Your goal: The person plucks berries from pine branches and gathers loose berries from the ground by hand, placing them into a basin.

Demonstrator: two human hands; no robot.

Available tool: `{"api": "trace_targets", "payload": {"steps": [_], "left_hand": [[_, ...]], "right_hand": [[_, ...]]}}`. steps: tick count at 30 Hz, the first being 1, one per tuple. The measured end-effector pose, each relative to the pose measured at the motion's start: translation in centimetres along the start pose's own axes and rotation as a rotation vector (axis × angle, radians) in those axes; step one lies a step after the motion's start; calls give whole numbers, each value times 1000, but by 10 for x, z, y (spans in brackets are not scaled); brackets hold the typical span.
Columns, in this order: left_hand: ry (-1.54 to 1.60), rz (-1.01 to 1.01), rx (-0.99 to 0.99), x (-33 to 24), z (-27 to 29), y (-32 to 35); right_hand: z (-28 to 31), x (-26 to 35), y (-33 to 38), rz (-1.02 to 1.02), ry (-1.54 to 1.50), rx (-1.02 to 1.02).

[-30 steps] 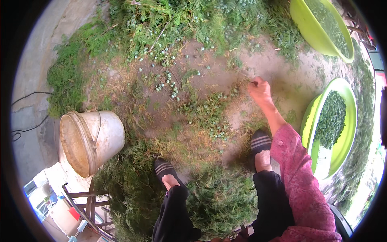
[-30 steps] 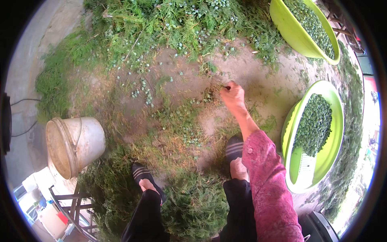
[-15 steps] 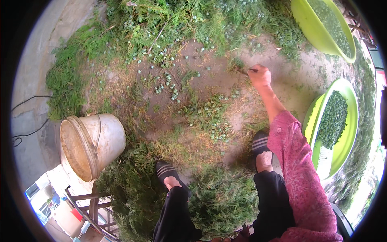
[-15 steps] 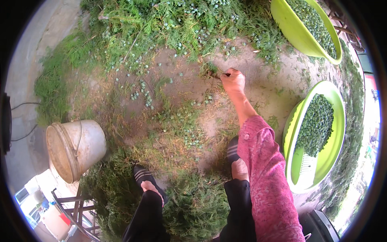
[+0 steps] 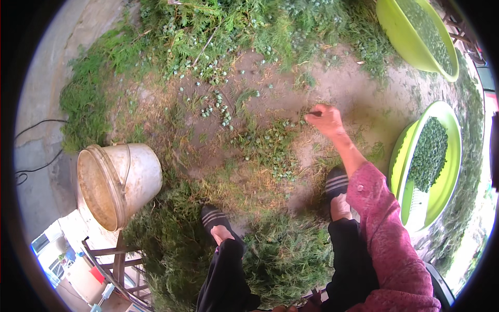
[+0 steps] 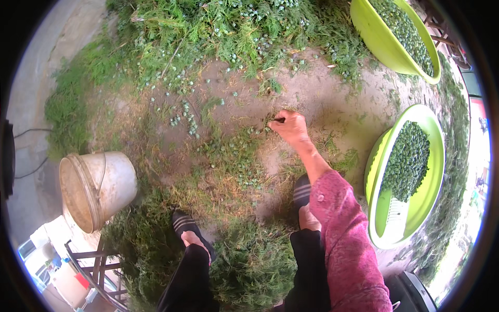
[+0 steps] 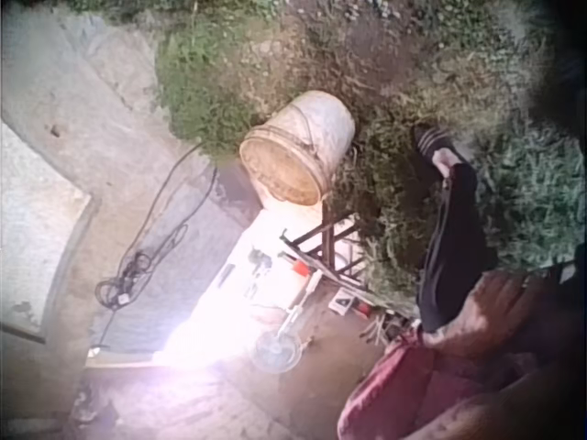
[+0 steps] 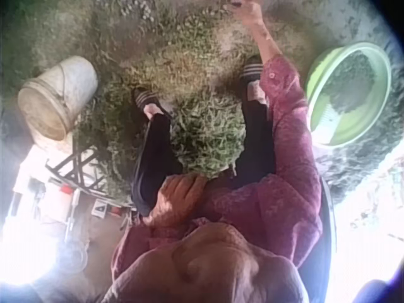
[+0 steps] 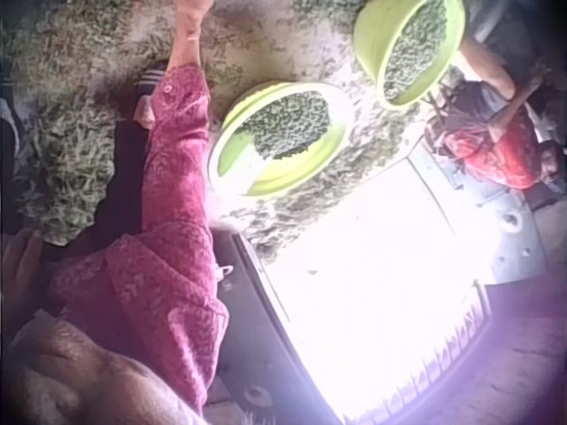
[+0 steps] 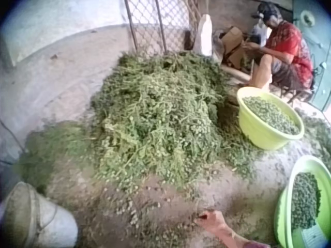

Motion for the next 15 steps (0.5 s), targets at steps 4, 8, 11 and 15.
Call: {"api": "trace_targets", "payload": {"steps": [4,8,11,15], "left_hand": [[-1,25,-4,0,-2,3],[-5,31,-19,3,-1,6],[-6,24,-23,4,0,7],[-20,22,-24,4,-2,9]], "right_hand": [[-15,-4,-4,20,214,-96],[10,-16,6,-232,-728,290],[24,-15,26,-308,-1129,285],[11,-4,22,-162,-437,244]]}}
Point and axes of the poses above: each hand's wrist, its own y-axis away from the middle knuckle, its own z-axis out of the back of the hand, x = y × z, the point moved 2 cm from there along -y, towards the middle knuckle, and after that the axes turned 4 degrees about -y, right-handed, at the moved point
